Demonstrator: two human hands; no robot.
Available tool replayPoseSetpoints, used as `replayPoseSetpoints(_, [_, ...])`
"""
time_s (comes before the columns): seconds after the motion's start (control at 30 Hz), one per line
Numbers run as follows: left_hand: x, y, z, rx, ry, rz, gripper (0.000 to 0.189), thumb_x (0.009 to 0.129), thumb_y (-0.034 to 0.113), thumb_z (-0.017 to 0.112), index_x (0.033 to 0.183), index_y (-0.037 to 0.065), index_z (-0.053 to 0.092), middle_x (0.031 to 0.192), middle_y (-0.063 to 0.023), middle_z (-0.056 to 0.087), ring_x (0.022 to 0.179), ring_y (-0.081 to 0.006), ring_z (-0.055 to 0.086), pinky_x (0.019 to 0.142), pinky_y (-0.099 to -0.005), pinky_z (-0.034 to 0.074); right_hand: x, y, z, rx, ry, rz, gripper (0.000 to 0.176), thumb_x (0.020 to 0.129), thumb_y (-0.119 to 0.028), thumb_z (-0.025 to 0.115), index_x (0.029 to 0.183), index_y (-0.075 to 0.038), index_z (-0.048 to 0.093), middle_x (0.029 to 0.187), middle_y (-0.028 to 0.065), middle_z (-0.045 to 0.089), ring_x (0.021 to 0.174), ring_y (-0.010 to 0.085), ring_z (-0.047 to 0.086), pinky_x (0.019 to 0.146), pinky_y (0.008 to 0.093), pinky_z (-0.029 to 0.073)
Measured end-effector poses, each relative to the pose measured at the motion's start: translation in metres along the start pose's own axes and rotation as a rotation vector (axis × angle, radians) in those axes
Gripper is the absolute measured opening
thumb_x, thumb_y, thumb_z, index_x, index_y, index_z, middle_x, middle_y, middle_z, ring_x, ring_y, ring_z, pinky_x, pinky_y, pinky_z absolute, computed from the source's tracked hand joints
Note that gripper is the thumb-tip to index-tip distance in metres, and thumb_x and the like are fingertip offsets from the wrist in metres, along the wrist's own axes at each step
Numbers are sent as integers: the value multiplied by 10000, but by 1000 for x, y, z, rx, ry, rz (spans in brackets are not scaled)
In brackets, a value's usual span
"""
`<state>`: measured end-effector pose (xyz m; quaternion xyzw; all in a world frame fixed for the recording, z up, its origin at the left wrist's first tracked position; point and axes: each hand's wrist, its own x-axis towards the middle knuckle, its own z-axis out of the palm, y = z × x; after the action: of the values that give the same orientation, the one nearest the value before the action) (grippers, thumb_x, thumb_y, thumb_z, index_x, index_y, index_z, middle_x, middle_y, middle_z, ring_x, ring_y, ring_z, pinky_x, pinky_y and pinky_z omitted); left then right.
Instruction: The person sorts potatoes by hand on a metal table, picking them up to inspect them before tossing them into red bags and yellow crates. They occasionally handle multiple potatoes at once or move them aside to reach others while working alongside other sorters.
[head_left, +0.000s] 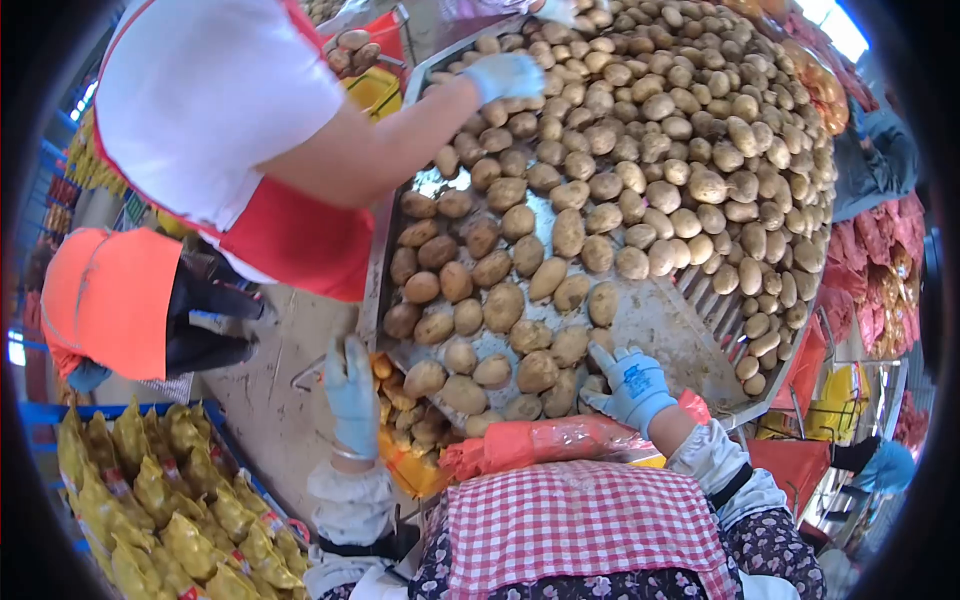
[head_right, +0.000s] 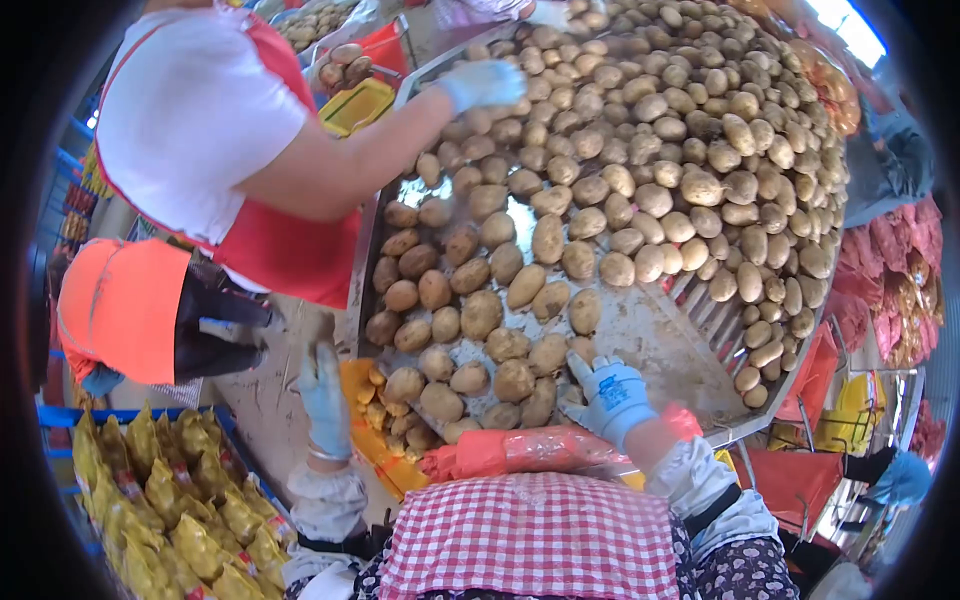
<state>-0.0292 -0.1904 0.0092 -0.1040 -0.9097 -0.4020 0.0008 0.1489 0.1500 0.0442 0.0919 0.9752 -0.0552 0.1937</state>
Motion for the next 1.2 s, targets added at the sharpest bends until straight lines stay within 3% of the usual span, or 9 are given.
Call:
replayPoseSetpoints(0.13, [20,41,-22,-566,-15,55,388,1030,173,367,1326,-60,455,1365,-172,479,1183,-277,528,1035,-351,404,0,4,-8,135,72,-16,592,851,-427,601,1311,-69,496,954,166,644,860,355,611,794,445,472])
replayPoseSetpoints(0.27, [-3,71,22,-755,-221,-29,676,868,331,661,1387,-7,391,1352,-190,471,1260,-333,457,1093,-421,340,7,-13,3,95,14,-285,389,823,-340,647,1122,-96,595,893,132,645,843,314,618,726,423,486])
replayPoseSetpoints(0.33, [-5,84,49,3,-269,559,853,729,423,753,1413,66,389,1415,-200,391,1310,-411,368,1112,-522,267,18,-26,8,34,166,-365,317,819,-308,645,1061,-106,615,848,115,632,794,307,618,691,400,492])
replayPoseSetpoints(0.4, [-15,73,70,175,-358,602,886,691,443,761,1417,93,393,1427,-201,376,1319,-425,340,1107,-548,248,33,-30,9,343,116,-563,281,819,-294,640,1014,-94,624,848,113,628,783,315,612,686,407,495])
replayPoseSetpoints(0.67, [-28,21,44,580,-324,488,754,734,276,665,1430,154,401,1493,-191,302,1355,-462,252,1119,-594,168,85,31,-20,-4,511,-390,435,780,-201,673,1190,-103,564,1139,124,583,998,329,589,846,415,485])
replayPoseSetpoints(0.9, [-24,70,73,269,-434,668,626,795,297,623,1372,117,458,1433,-232,365,1293,-458,348,1063,-543,289,113,8,-40,-136,28,28,459,753,-286,706,1146,-99,560,1124,117,599,1047,281,597,860,406,480])
replayPoseSetpoints(1.0, [-18,69,66,312,-537,620,542,829,309,607,1326,116,509,1394,-222,425,1263,-434,402,1048,-514,328,84,24,-37,651,117,167,481,779,-393,735,1121,-77,614,988,137,660,913,293,646,774,387,501])
replayPoseSetpoints(1.07, [3,100,52,240,-911,42,486,851,303,587,1292,103,551,1351,-220,473,1231,-423,439,1039,-503,345,74,32,-22,863,214,155,462,806,-400,734,1090,-53,624,933,100,667,891,233,650,771,351,507])
replayPoseSetpoints(1.2, [27,125,111,144,-248,743,460,856,330,572,1224,54,580,1330,-217,493,1217,-421,451,1049,-504,328,52,34,-20,1753,210,90,367,859,-292,710,1081,-26,587,895,-10,600,841,82,557,691,257,492])
